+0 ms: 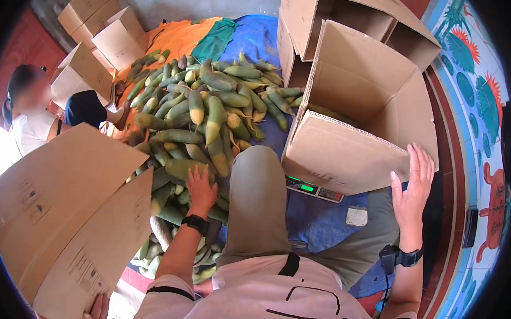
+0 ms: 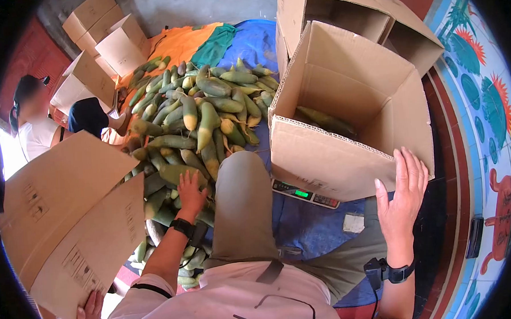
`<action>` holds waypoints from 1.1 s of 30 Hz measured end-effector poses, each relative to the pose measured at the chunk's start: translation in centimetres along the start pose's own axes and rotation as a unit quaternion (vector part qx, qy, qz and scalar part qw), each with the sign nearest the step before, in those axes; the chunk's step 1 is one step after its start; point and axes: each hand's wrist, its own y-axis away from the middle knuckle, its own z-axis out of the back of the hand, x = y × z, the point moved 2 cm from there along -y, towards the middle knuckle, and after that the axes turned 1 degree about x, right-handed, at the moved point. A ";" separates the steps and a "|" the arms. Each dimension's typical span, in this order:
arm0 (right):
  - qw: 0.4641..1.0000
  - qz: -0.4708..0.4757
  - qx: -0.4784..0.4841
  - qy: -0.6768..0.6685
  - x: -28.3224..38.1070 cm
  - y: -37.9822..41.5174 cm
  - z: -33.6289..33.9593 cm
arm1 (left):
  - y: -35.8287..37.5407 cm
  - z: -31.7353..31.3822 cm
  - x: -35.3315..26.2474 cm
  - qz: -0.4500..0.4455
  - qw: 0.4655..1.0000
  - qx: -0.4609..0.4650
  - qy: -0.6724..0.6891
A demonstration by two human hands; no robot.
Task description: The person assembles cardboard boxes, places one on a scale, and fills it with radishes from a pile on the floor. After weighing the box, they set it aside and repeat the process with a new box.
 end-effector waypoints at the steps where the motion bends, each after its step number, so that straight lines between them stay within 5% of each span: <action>1: 1.000 0.000 0.001 0.000 0.0 0.0 -0.1 | 0.0 -0.3 0.2 0.011 1.000 0.011 -0.006; 7: 1.000 0.001 -0.008 0.020 0.2 0.0 -0.3 | 0.7 -3.2 3.7 0.063 0.976 0.199 -0.064; 10: 1.000 -0.004 -0.001 0.023 0.2 0.0 -0.3 | 2.5 -3.5 5.3 0.025 0.972 0.205 -0.113; 24: 0.999 0.009 -0.015 0.032 0.4 -0.1 -0.6 | 3.9 -2.3 4.9 -0.011 0.981 0.156 -0.113; 27: 0.999 0.016 -0.021 0.033 0.4 0.0 -0.8 | 3.6 -1.5 5.0 -0.018 0.981 0.122 -0.147; 29: 0.999 0.012 -0.020 0.035 0.4 0.1 -0.8 | 3.4 -0.4 5.6 -0.012 0.993 0.022 -0.117; 33: 0.999 0.013 -0.024 0.042 0.5 0.2 -0.9 | 2.8 0.5 8.9 0.107 0.984 0.016 -0.140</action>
